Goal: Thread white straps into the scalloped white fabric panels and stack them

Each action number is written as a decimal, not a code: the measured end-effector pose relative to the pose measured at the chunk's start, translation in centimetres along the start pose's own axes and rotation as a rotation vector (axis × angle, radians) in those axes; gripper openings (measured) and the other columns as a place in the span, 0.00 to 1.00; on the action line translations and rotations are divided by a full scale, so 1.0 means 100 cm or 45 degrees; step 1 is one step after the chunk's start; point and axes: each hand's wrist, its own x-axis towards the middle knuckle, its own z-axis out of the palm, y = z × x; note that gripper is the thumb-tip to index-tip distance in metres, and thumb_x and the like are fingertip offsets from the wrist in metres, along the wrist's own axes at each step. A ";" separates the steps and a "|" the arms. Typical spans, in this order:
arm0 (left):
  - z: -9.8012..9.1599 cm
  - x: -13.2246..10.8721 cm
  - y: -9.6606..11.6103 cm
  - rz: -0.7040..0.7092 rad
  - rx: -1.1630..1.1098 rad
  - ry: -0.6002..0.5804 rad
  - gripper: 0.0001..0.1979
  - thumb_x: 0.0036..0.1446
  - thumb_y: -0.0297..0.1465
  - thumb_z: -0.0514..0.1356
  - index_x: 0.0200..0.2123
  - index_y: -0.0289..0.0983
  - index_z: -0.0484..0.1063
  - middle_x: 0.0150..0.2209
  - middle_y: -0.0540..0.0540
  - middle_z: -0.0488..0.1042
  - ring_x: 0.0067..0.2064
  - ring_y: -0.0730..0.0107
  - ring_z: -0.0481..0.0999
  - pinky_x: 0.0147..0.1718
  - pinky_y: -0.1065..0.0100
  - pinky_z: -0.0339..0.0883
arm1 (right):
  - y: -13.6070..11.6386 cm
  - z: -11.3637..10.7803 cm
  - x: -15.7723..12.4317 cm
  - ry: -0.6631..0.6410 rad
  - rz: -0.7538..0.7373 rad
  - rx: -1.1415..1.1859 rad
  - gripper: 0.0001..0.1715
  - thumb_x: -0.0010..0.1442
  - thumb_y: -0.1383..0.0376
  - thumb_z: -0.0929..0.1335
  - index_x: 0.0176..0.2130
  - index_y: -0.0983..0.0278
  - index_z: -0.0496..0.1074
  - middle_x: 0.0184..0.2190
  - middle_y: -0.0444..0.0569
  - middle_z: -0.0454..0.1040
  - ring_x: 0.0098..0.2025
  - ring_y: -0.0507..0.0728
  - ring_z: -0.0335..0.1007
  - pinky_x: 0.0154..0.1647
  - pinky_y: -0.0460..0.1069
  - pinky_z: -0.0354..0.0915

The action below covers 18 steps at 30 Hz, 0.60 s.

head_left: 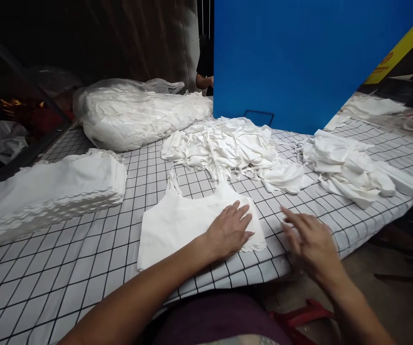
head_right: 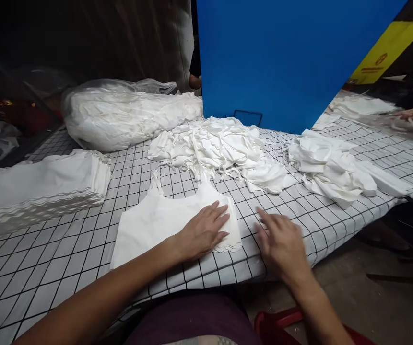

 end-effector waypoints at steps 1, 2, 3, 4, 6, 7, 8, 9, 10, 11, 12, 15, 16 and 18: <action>-0.006 -0.008 -0.005 0.000 -0.011 0.029 0.23 0.69 0.39 0.50 0.62 0.32 0.64 0.67 0.38 0.60 0.70 0.50 0.55 0.66 0.52 0.57 | -0.016 0.007 -0.001 -0.007 -0.155 0.041 0.28 0.70 0.55 0.57 0.62 0.63 0.66 0.52 0.58 0.75 0.55 0.65 0.69 0.54 0.59 0.63; -0.012 -0.018 -0.012 -0.016 -0.014 0.065 0.23 0.70 0.37 0.49 0.62 0.33 0.65 0.67 0.38 0.60 0.70 0.51 0.54 0.66 0.52 0.56 | -0.031 0.013 -0.002 -0.043 -0.286 0.063 0.29 0.70 0.56 0.58 0.65 0.63 0.63 0.58 0.57 0.72 0.61 0.65 0.65 0.57 0.60 0.60; -0.017 -0.031 -0.020 -0.049 -0.006 0.104 0.22 0.70 0.36 0.49 0.62 0.33 0.64 0.67 0.38 0.60 0.71 0.52 0.53 0.66 0.51 0.56 | -0.042 0.020 -0.003 -0.085 -0.385 0.068 0.30 0.70 0.56 0.58 0.66 0.63 0.60 0.62 0.56 0.68 0.65 0.65 0.60 0.60 0.61 0.58; -0.023 -0.047 -0.029 -0.101 0.016 0.143 0.22 0.70 0.35 0.49 0.63 0.34 0.64 0.68 0.38 0.60 0.71 0.52 0.52 0.66 0.50 0.56 | -0.050 0.026 -0.004 -0.125 -0.457 0.061 0.31 0.70 0.56 0.58 0.68 0.62 0.57 0.65 0.56 0.64 0.68 0.65 0.56 0.61 0.61 0.57; -0.030 -0.084 -0.049 -0.248 0.093 0.193 0.24 0.70 0.35 0.50 0.65 0.35 0.60 0.68 0.37 0.58 0.71 0.49 0.51 0.64 0.46 0.59 | -0.055 0.036 -0.009 -0.172 -0.520 0.021 0.33 0.70 0.56 0.58 0.69 0.62 0.53 0.68 0.55 0.59 0.70 0.64 0.52 0.62 0.62 0.56; -0.033 -0.103 -0.058 -0.309 0.140 0.196 0.25 0.69 0.36 0.50 0.67 0.36 0.58 0.69 0.37 0.57 0.71 0.47 0.52 0.63 0.45 0.60 | -0.054 0.040 -0.012 -0.175 -0.521 -0.003 0.34 0.70 0.56 0.58 0.70 0.63 0.52 0.68 0.55 0.58 0.70 0.65 0.52 0.62 0.63 0.56; -0.034 -0.121 -0.067 -0.377 0.182 0.160 0.27 0.69 0.36 0.51 0.68 0.37 0.54 0.69 0.37 0.55 0.70 0.46 0.52 0.63 0.44 0.61 | -0.051 0.043 -0.014 -0.172 -0.520 -0.024 0.34 0.70 0.55 0.58 0.70 0.63 0.51 0.69 0.56 0.57 0.70 0.65 0.52 0.62 0.63 0.57; -0.034 -0.138 -0.076 -0.416 0.222 0.144 0.29 0.69 0.37 0.51 0.69 0.38 0.52 0.70 0.37 0.54 0.70 0.45 0.54 0.62 0.44 0.62 | -0.047 0.046 -0.016 -0.167 -0.520 -0.039 0.35 0.70 0.55 0.58 0.70 0.63 0.50 0.69 0.56 0.56 0.70 0.65 0.51 0.62 0.64 0.57; -0.033 -0.151 -0.084 -0.432 0.255 0.133 0.30 0.68 0.37 0.52 0.70 0.39 0.50 0.70 0.37 0.54 0.69 0.43 0.55 0.61 0.43 0.63 | -0.044 0.049 -0.017 -0.167 -0.517 -0.051 0.35 0.70 0.55 0.58 0.71 0.64 0.49 0.69 0.57 0.55 0.70 0.65 0.51 0.62 0.64 0.57; -0.032 -0.161 -0.090 -0.442 0.282 0.139 0.31 0.68 0.38 0.52 0.70 0.39 0.49 0.70 0.37 0.54 0.69 0.42 0.56 0.60 0.43 0.63 | -0.041 0.051 -0.016 -0.165 -0.511 -0.059 0.36 0.70 0.55 0.59 0.70 0.64 0.50 0.69 0.57 0.55 0.70 0.65 0.51 0.62 0.64 0.58; -0.031 -0.167 -0.096 -0.447 0.302 0.168 0.31 0.68 0.38 0.52 0.70 0.39 0.49 0.70 0.37 0.54 0.69 0.41 0.56 0.60 0.42 0.64 | -0.040 0.052 -0.013 -0.167 -0.505 -0.060 0.35 0.70 0.54 0.59 0.70 0.64 0.51 0.69 0.57 0.55 0.70 0.66 0.52 0.61 0.64 0.59; -0.027 -0.156 -0.104 -0.481 0.331 0.334 0.29 0.67 0.39 0.52 0.69 0.38 0.54 0.69 0.35 0.56 0.68 0.41 0.57 0.59 0.42 0.64 | -0.037 0.038 0.000 -0.246 -0.493 0.013 0.33 0.69 0.53 0.60 0.67 0.61 0.58 0.66 0.57 0.61 0.67 0.67 0.58 0.59 0.66 0.62; -0.027 -0.145 -0.102 -0.484 0.331 0.374 0.29 0.67 0.40 0.52 0.68 0.37 0.56 0.69 0.35 0.56 0.69 0.42 0.57 0.60 0.43 0.63 | -0.034 0.025 0.001 -0.250 -0.467 0.075 0.32 0.69 0.53 0.60 0.67 0.60 0.59 0.65 0.56 0.65 0.65 0.67 0.61 0.58 0.66 0.63; -0.027 -0.114 -0.092 -0.442 0.320 0.377 0.27 0.68 0.41 0.51 0.66 0.35 0.59 0.68 0.35 0.57 0.69 0.44 0.55 0.62 0.45 0.61 | -0.022 -0.013 -0.006 -0.171 -0.342 0.238 0.29 0.68 0.52 0.62 0.65 0.56 0.62 0.59 0.55 0.71 0.60 0.66 0.68 0.56 0.64 0.66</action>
